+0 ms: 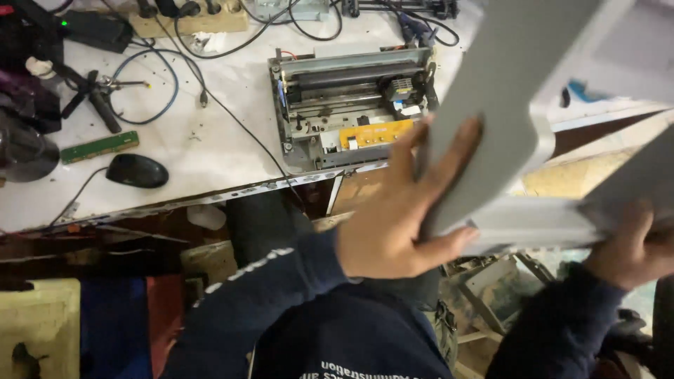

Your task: Cleaning internal components and reassembling the outer housing of a dot matrix printer.

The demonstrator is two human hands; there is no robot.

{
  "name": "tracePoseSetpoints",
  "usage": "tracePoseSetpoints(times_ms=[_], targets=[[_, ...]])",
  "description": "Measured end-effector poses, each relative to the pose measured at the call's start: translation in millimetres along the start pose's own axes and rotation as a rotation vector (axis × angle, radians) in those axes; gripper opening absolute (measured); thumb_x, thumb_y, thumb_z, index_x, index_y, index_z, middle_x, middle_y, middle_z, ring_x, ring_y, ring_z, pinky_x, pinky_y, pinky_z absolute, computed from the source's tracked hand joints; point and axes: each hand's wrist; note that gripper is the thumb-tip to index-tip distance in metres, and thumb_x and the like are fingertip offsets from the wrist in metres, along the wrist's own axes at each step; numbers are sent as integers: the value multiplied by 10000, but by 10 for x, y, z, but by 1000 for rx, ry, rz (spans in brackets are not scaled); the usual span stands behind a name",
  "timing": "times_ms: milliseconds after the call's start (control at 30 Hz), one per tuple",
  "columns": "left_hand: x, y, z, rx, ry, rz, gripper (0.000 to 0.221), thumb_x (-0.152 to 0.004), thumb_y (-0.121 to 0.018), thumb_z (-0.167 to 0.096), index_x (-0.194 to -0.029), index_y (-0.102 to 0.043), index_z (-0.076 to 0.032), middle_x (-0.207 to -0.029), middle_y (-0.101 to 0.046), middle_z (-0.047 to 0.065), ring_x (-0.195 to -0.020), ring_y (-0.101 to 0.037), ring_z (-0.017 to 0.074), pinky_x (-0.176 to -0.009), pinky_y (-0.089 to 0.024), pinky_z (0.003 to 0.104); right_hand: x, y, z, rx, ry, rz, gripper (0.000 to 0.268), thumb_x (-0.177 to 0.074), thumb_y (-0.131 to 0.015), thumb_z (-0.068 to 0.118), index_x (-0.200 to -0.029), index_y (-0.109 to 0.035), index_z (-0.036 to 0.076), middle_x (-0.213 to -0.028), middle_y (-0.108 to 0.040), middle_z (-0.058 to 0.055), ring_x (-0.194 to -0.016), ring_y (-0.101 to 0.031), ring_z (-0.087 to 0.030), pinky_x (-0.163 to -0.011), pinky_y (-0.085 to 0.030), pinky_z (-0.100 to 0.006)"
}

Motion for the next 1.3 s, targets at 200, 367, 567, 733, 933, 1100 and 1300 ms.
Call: tracePoseSetpoints(times_ms=[200, 367, 567, 733, 933, 1100, 1300], targets=[[447, -437, 13, 52, -23, 52, 1072, -978, -724, -272, -1727, 37, -373, -1718, -84, 324, -1595, -267, 565, -1334, -385, 677, 1017, 930, 150, 245, -49, 2, 359, -1109, -615, -91, -1406, -571, -288, -1242, -628, -463, -1087, -619, -546, -863, -528, -611], [945, -770, 198, 114, 103, 200, 986, -940, -698, -298, -1677, -50, -399, -1675, -99, 265, -1537, -253, 566, -1300, -269, 646, 1730, 1246, 111, 474, -671, 171, 345, -1061, -683, 130, -1366, -694, -31, -1233, -718, -202, -1000, -683, -274, -779, -578, -422], [1198, -920, 367, 181, 567, 358, 1106, -886, -703, -375, -1628, 110, -272, -1432, -233, 295, -971, -595, 575, -928, -527, 598, 2199, 1652, -374, 987, -950, 564, 579, -993, -764, 559, -1009, -690, -15, -935, -724, -289, -895, -653, -527, -761, -476, -553], [1245, -853, 553, 274, 1001, 581, 1133, -860, -553, -578, -1575, 260, -242, -1510, -101, 311, -982, -582, 577, -833, -534, 562, 1880, 1404, -126, 1051, -1095, 857, 613, -951, -661, 556, -787, -392, 31, -746, -578, -261, -775, -551, -507, -693, -414, -555], [1564, -772, 928, 357, 1129, 413, 1114, -851, -595, -536, -1597, 199, -300, -1669, 79, 231, -1536, 31, 468, -1211, -195, 586, 1816, 1018, 0, 1042, -1098, 945, 585, -936, -631, 624, -1119, -693, 71, -1049, -761, -257, -979, -678, -535, -811, -511, -586], [1867, -732, 1260, 375, 1053, 184, 1018, -900, -640, -383, -1628, 63, -272, -1704, -109, 135, -1547, -67, 380, -1219, -146, 568, 1473, 493, 299, 958, -1206, 1078, 597, -929, -631, 597, -1180, -684, 58, -1026, -742, -234, -962, -680, -474, -790, -514, -562], [2056, -835, 1453, 370, 1052, 137, 989, -966, -603, -394, -1619, 109, -180, -1732, 46, 110, -1594, 7, 315, -1260, -100, 497, 1168, 257, 331, 1057, -1292, 1242, 732, -918, -533, 735, -1132, -622, 41, -987, -728, -243, -925, -691, -454, -730, -518, -548]])
Point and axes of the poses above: each hand's wrist, its own x-axis away from the middle knuckle, its own y-axis out of the back of the hand, z = x × y
